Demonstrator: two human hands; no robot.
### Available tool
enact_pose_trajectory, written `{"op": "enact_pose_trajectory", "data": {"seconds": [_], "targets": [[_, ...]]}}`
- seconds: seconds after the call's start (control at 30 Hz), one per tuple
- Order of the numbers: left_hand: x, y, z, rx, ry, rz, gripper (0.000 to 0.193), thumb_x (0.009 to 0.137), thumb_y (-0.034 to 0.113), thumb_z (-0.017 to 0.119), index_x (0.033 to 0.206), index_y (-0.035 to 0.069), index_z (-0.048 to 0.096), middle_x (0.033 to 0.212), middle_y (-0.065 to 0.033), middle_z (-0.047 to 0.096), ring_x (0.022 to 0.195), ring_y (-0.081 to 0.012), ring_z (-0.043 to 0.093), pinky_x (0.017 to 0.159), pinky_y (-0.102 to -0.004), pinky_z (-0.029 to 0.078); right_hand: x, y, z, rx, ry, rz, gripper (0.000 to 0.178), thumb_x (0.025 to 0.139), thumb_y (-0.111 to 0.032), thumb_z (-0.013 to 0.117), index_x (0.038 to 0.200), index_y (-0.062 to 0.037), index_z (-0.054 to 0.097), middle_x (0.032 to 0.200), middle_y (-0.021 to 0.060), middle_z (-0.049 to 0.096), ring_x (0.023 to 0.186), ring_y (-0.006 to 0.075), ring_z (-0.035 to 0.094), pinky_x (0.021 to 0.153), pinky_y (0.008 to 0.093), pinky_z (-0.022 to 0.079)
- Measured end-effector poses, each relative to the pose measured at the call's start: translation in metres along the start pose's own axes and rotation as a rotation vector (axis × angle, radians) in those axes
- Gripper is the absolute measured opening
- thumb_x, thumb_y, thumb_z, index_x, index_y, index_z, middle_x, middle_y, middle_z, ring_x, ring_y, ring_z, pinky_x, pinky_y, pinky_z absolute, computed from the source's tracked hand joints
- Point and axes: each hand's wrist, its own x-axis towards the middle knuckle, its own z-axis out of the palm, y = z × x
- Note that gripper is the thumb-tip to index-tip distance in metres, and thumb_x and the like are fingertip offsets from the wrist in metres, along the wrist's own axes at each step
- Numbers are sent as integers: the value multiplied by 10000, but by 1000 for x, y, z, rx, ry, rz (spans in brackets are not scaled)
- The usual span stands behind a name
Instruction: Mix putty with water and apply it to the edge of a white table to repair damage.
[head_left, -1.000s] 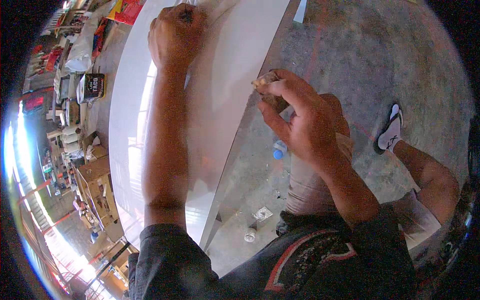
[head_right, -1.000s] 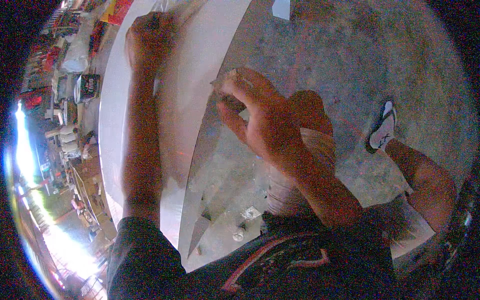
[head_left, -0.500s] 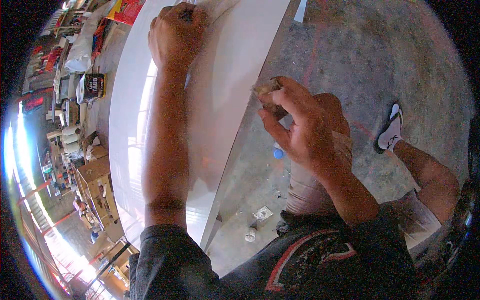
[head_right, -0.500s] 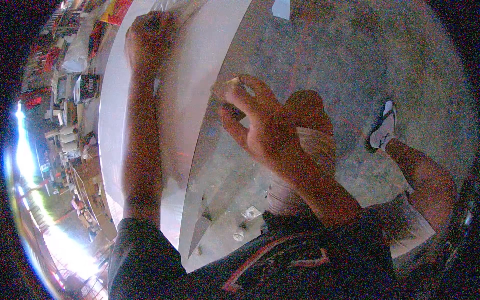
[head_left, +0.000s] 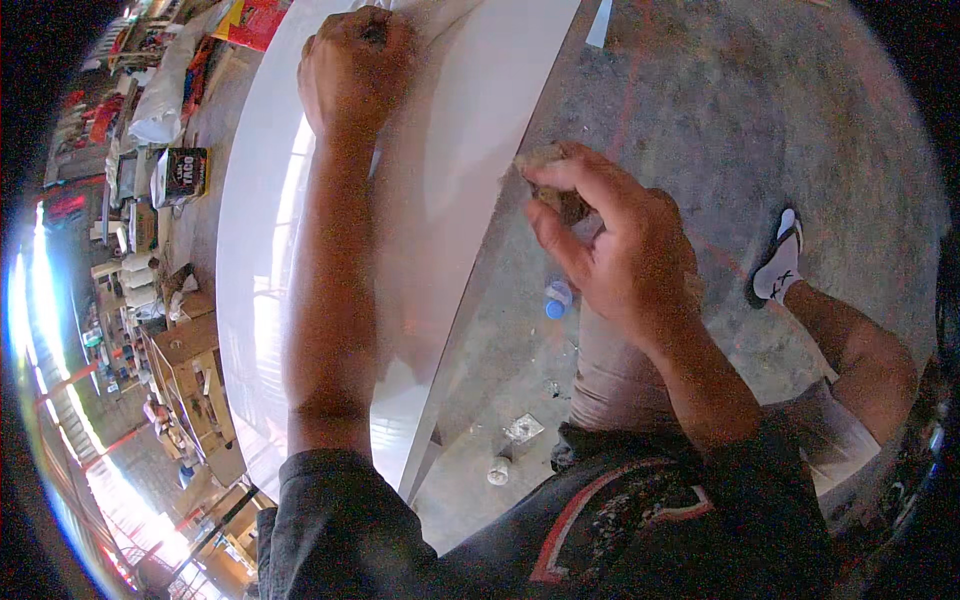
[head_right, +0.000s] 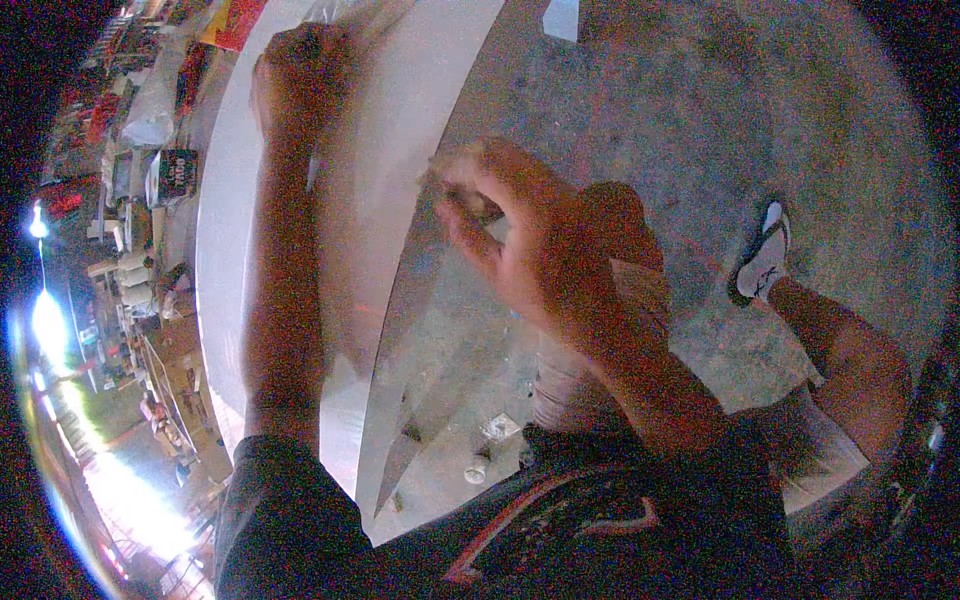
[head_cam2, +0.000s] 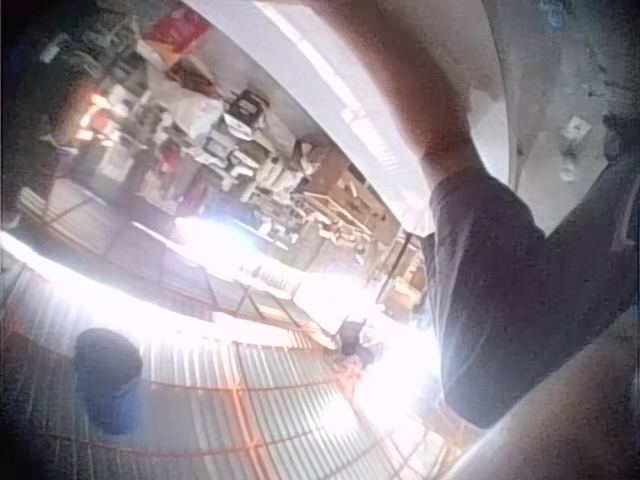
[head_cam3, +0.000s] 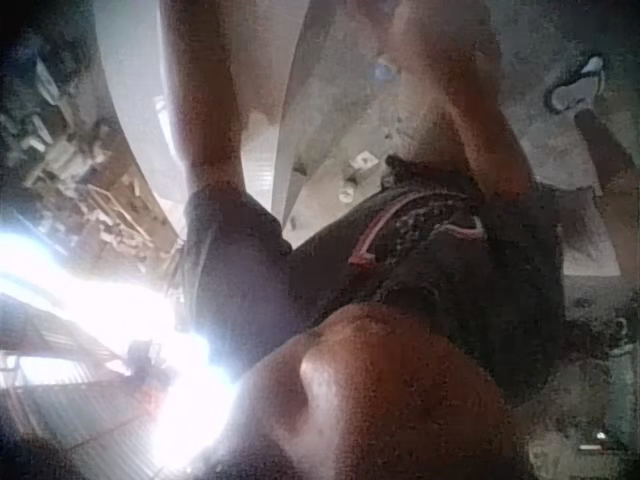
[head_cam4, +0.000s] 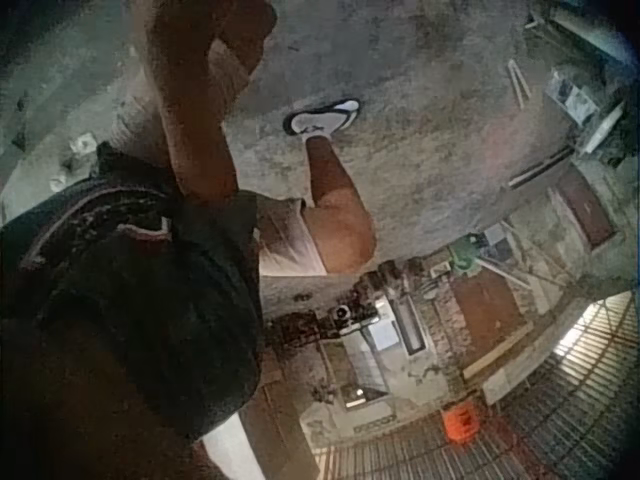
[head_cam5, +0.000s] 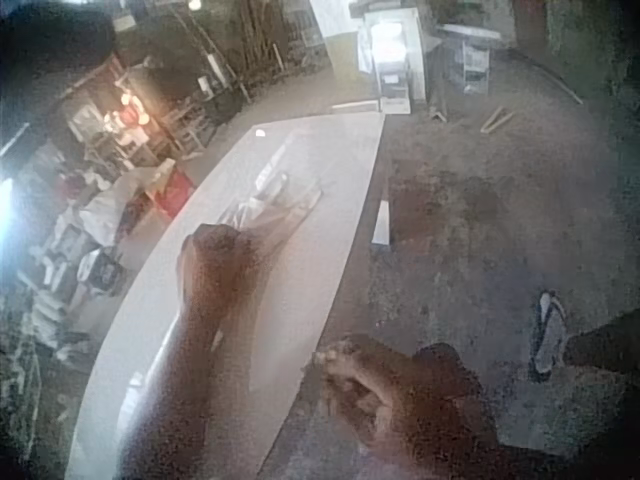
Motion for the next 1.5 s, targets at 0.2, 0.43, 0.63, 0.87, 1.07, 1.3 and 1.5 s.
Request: {"op": "enact_pose_trajectory", "data": {"seconds": [0.2,0.43,0.63,0.87,1.07,1.3,1.5], "targets": [[4,7,-13,147,4,165,449,1042,504,536,1066,117,762,1087,-185,744,998,-425,712,922,-551,567,5,-17,4,-5,-87,39,205,909,-141,794,1089,-119,700,1047,112,766,846,285,772,749,396,590],[2,31,-33,-242,-232,-348,358,968,347,665,1103,29,761,1121,-280,724,1114,-427,695,944,-528,552,-14,-37,8,5,-214,74,196,907,-143,787,1057,-85,675,1054,134,729,870,310,761,720,408,586],[-1,10,-8,20,33,22,455,1037,513,553,1047,116,774,1080,-184,751,1005,-419,718,913,-542,571,-30,-53,3,5,-339,112,240,914,-142,778,1137,-96,700,1129,169,730,940,330,756,784,400,618],[-2,10,-3,-84,8,-97,326,931,424,689,1056,153,821,1137,-126,755,1072,-384,692,984,-503,540,3,-5,-22,137,-171,107,250,928,-128,771,1175,-110,737,1143,145,766,929,252,770,817,351,606],[-1,15,-11,-120,22,-146,331,931,418,688,1052,139,820,1127,-127,755,1060,-388,692,972,-501,545,36,43,-14,-69,19,-35,263,921,-130,786,1177,-110,729,1083,87,785,908,232,768,818,335,596],[-2,16,-10,-116,38,-160,340,931,418,682,1045,129,818,1137,-124,751,1059,-385,690,966,-498,547,33,41,-13,-86,-30,2,250,920,-128,786,1163,-105,730,1135,97,784,942,234,772,822,341,600],[0,13,-7,-94,24,-143,340,933,420,680,1052,133,818,1140,-119,751,1067,-380,689,970,-498,546,34,38,-12,-52,-36,-4,252,909,-119,792,1154,-100,737,1169,107,773,951,252,773,832,340,602]]}}
